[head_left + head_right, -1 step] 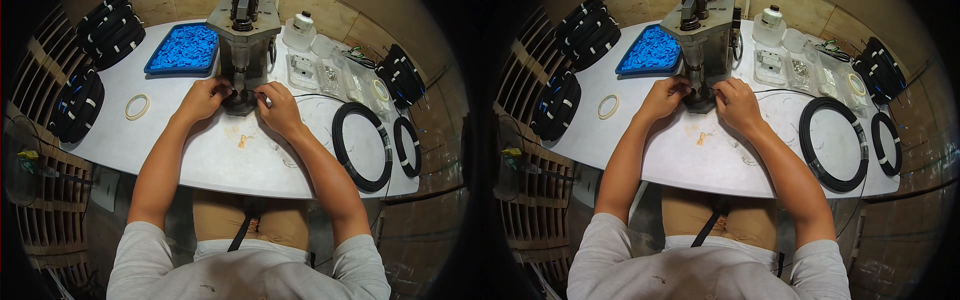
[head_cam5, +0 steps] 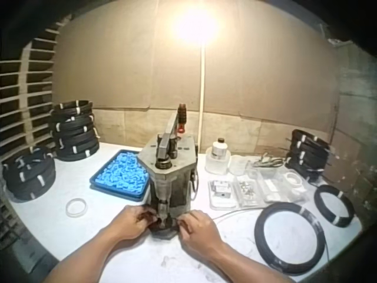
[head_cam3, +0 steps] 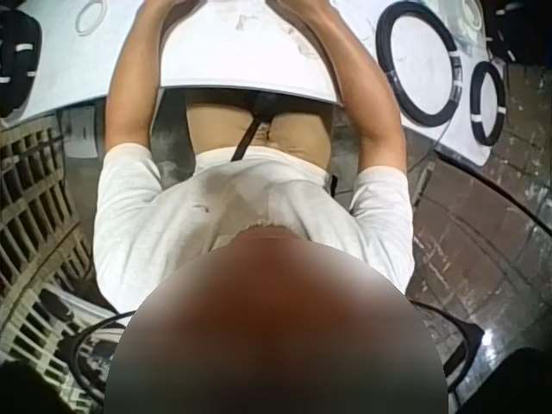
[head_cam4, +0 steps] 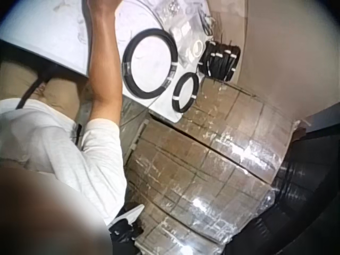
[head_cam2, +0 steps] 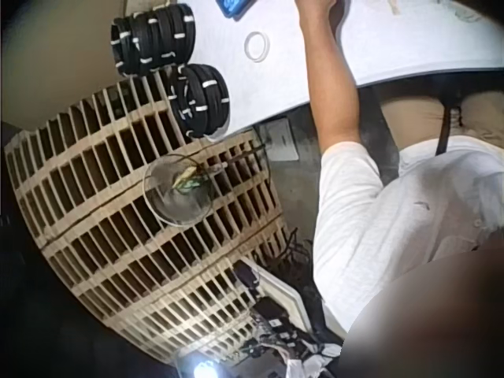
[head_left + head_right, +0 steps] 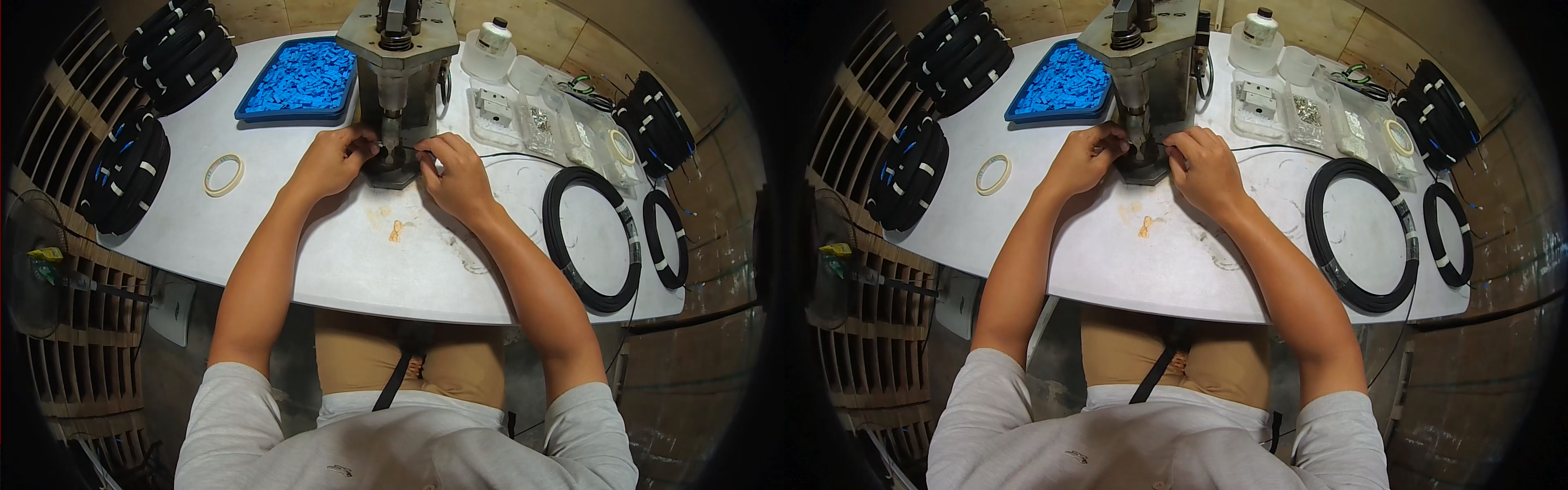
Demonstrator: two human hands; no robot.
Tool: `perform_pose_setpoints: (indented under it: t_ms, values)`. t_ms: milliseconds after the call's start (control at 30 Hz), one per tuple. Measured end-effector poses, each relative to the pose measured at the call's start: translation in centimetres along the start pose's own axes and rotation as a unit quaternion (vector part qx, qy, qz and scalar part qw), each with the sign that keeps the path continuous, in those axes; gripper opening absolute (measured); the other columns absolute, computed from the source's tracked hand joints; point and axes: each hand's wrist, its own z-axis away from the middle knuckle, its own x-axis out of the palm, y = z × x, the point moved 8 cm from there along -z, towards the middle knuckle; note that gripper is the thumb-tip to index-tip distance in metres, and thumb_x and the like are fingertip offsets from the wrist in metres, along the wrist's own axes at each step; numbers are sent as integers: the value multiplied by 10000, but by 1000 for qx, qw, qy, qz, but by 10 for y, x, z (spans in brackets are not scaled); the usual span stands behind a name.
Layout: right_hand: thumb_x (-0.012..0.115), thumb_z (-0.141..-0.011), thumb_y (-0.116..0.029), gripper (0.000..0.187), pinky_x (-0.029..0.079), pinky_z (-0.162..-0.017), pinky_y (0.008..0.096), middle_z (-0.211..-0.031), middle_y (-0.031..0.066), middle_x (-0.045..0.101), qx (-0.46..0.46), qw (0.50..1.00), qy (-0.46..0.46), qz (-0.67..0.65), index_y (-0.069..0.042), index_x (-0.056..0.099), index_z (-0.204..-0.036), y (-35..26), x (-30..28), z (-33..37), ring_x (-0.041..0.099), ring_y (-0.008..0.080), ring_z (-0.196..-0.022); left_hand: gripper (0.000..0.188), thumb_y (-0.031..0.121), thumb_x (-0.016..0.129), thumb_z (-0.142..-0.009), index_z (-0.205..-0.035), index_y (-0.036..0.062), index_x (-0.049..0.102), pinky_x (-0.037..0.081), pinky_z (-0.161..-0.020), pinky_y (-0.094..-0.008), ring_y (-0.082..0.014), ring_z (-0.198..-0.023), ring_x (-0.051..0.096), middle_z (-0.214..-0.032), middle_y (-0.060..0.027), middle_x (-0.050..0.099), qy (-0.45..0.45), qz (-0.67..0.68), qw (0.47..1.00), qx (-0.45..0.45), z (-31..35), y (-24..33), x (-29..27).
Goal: Use a specialized industrial machine to strip and crimp electrical wires for assembly.
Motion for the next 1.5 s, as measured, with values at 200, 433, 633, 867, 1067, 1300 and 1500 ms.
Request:
perform_pose_setpoints:
  t_ms: [200,433,633,867,1067,1300,1500]
  values:
    - [736,-870,-43,155,566,-829,420,-969,128,719,28,999,-39,-23,-52,741,-1025,8,1,-2,700,328,-925,187,81,669,-974,-1123,11,757,583,-867,-368,-288,-918,773,-988,-183,792,-13,0,1000,-14,-1,2,0]
    - [705,-871,-109,157,579,-806,424,-954,160,726,60,992,-105,-25,-44,740,-1010,8,3,-14,718,357,-898,205,55,643,-992,-1163,-25,723,582,-895,-349,-219,-939,764,-1000,-149,790,-28,1,1000,-11,4,-2,2]
    - [760,-871,-90,154,586,-759,388,-938,153,723,51,996,-68,-28,-42,753,-1016,1,4,-9,731,331,-848,196,60,649,-987,-1147,-16,734,571,-867,-327,-203,-927,749,-984,-132,787,-27,8,1000,-9,-1,-5,2]
    - [759,-879,-32,144,569,-727,388,-952,125,715,24,999,-30,-24,-44,748,-1022,2,6,-6,709,311,-819,205,86,680,-969,-1139,-1,756,581,-863,-368,-278,-919,770,-1008,-199,787,-26,10,999,-22,-5,-2,1]
    - [749,-876,-59,105,526,-800,436,-917,103,687,-4,1000,-8,-6,-66,726,-977,-2,7,-7,678,324,-896,217,93,681,-969,-1150,0,757,579,-869,-371,-285,-922,770,-1009,-196,788,-27,16,999,-23,-1,-5,0]
    - [735,-877,-50,109,506,-779,426,-914,95,687,-10,1000,2,11,-79,732,-982,-1,9,-4,672,316,-888,228,117,675,-975,-1155,12,769,581,-876,-374,-298,-931,772,-1037,-193,792,-23,-1,999,-28,-3,-4,1]
    - [736,-867,-51,93,515,-777,427,-889,102,689,13,1000,2,-5,-69,731,-958,-1,7,-6,673,328,-843,222,99,680,-988,-1162,-22,746,577,-876,-354,-246,-922,762,-1000,-179,791,-21,-7,1000,-10,-4,-3,2]
